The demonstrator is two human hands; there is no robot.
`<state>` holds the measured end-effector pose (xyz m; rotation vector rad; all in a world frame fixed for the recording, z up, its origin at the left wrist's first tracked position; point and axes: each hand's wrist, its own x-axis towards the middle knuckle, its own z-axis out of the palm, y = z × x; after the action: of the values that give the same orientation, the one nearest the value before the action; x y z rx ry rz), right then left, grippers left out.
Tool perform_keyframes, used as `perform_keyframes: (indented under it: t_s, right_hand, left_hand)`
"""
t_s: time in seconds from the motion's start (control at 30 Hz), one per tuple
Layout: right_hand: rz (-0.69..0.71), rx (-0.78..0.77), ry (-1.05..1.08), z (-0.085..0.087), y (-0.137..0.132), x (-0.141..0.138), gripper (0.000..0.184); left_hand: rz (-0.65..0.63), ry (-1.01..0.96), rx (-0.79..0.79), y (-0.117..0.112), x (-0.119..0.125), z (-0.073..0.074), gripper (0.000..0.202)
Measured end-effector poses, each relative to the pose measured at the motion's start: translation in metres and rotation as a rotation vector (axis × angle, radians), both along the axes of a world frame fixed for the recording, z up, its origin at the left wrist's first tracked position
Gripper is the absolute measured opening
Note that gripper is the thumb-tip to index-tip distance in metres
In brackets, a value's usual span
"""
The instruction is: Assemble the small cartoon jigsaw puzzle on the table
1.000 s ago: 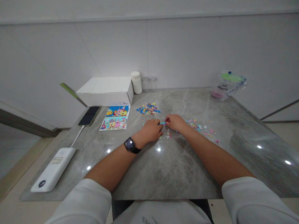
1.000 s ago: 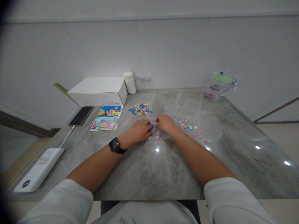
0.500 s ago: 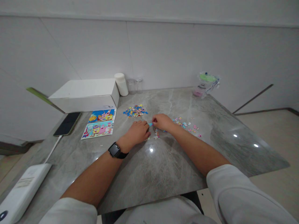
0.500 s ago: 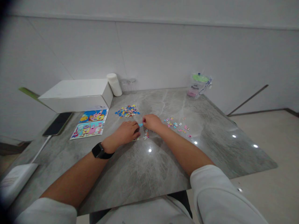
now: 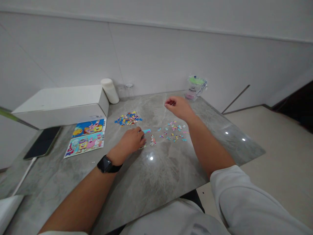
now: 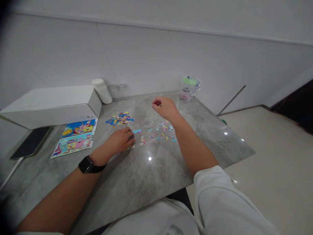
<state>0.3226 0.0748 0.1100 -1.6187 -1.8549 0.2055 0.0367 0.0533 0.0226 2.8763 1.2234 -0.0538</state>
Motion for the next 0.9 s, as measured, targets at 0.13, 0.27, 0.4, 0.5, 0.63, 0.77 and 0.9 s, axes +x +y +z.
perform_keyframes:
  t_s: [0.13, 0.27, 0.4, 0.5, 0.63, 0.77, 0.9]
  right_hand:
    - [-0.164, 0.011, -0.006, -0.002, -0.01, 0.055, 0.021]
    - [-0.315, -0.063, -0.059, -0.032, -0.022, 0.097, 0.021]
    - [-0.419, -0.203, -0.087, -0.066, -0.032, 0.122, 0.024]
    - [-0.379, -0.338, -0.081, -0.083, -0.036, 0.136, 0.026]
    - [-0.281, -0.434, -0.142, -0.09, -0.04, 0.151, 0.023]
    - [-0.201, -0.595, -0.193, -0.093, -0.045, 0.159, 0.017]
    - [-0.139, -0.735, -0.234, -0.097, -0.047, 0.16, 0.017]
  left_hand:
    - [-0.022, 0.003, 0.028, 0.0, 0.0, 0.004, 0.034]
    - [-0.036, 0.021, 0.015, -0.004, 0.003, 0.011, 0.033]
    - [-0.014, 0.037, 0.006, -0.007, 0.005, 0.011, 0.039]
    - [0.017, 0.038, 0.016, -0.007, 0.006, 0.009, 0.04]
    - [0.019, 0.057, 0.007, -0.007, 0.007, 0.008, 0.04]
    - [0.017, 0.069, -0.01, -0.009, 0.009, 0.009, 0.038]
    - [0.031, 0.054, -0.024, -0.01, 0.01, 0.01, 0.037]
